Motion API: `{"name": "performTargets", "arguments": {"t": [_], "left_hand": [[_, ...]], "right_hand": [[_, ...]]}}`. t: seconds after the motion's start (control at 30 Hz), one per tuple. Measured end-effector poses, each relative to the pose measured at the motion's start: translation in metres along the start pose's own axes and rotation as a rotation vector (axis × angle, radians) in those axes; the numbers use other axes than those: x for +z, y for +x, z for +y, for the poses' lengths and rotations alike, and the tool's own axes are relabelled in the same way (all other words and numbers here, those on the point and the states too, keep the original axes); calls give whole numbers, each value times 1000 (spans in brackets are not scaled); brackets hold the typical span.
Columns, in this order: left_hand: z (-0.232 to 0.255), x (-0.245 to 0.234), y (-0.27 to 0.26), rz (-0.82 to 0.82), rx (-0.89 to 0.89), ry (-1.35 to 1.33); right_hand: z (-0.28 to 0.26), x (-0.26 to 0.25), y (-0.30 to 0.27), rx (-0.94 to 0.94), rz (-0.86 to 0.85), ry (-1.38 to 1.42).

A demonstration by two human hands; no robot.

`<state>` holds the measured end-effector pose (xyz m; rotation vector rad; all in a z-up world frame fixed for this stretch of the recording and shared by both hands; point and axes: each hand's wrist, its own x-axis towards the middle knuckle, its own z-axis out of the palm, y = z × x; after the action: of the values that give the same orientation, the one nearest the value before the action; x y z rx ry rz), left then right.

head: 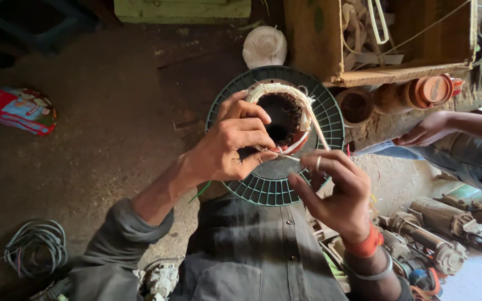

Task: The person winds white insulating tape around a motor stator core, securing the copper windings. They repeatedly wrap the tape, pull it taut, and adjust the stator's position on a green fan guard while working in a cluttered workshop.

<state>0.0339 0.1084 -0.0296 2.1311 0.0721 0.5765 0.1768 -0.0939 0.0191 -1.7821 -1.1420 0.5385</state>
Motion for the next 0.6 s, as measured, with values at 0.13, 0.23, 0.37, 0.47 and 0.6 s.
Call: {"name": "performTargets", "arguments": {"t": [0.13,0.23,0.37,0.47,0.6], "left_hand": [[-1,-3,0,3,15,-30],[-3,-5,2,-29,88,-31],[-1,1,2,31,15,-19],[-1,3,1,37,20,-19],[-5,4,0,20,16,-47]], "right_hand": [[-3,9,3,-193,43,-423],[-7,7,9,-381,0,-552],[-8,-6,32,-691,-117,-610],[-4,-6,60,-779,-193,-555],[-1,0,61,-556,-138,-395]]}}
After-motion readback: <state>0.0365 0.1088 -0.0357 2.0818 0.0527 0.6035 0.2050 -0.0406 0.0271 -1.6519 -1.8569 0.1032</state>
